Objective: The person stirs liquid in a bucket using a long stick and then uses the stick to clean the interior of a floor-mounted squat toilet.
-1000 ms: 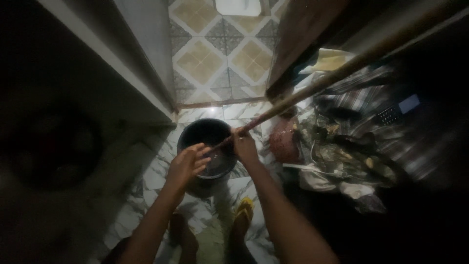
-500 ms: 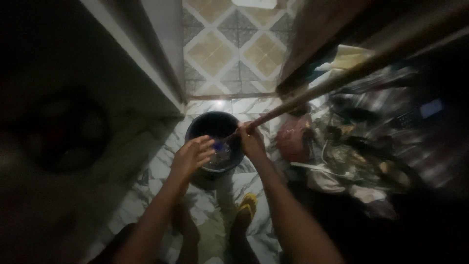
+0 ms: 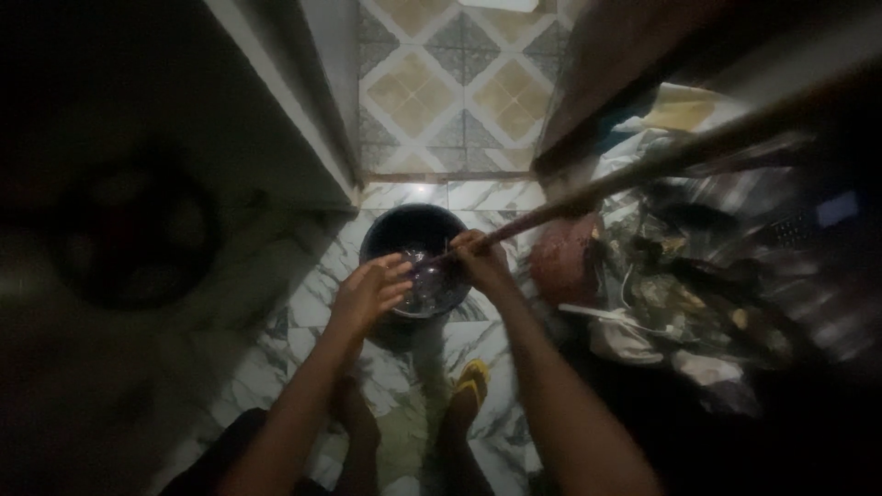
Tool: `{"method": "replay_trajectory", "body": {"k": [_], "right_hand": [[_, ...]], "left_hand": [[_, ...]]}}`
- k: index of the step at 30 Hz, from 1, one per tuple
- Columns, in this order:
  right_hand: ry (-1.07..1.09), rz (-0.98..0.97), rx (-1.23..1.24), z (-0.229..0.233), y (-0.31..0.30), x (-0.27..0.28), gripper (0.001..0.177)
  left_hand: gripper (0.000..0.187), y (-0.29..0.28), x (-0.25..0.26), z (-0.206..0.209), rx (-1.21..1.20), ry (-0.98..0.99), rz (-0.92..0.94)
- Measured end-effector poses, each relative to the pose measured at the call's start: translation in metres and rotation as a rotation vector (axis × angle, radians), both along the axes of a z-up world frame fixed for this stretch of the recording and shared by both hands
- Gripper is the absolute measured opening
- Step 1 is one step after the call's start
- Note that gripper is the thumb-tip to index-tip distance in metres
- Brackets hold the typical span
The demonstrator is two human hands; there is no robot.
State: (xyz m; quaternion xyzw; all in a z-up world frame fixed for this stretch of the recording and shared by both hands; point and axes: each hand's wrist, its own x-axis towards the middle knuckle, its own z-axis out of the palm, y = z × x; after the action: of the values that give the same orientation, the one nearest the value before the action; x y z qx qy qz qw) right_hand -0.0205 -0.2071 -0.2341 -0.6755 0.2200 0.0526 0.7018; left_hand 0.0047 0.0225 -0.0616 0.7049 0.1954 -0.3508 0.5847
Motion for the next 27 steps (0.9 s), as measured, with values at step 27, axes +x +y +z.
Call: {"method": "replay_trajectory", "body": {"k": [27], "right_hand": [[0.027,-0.090,-0.004,-0.049,-0.004,-0.031,0.030]], "left_hand": [[0.055,0.014,-0.004,-0.010,-0.024,0.005,-0.012]]}}
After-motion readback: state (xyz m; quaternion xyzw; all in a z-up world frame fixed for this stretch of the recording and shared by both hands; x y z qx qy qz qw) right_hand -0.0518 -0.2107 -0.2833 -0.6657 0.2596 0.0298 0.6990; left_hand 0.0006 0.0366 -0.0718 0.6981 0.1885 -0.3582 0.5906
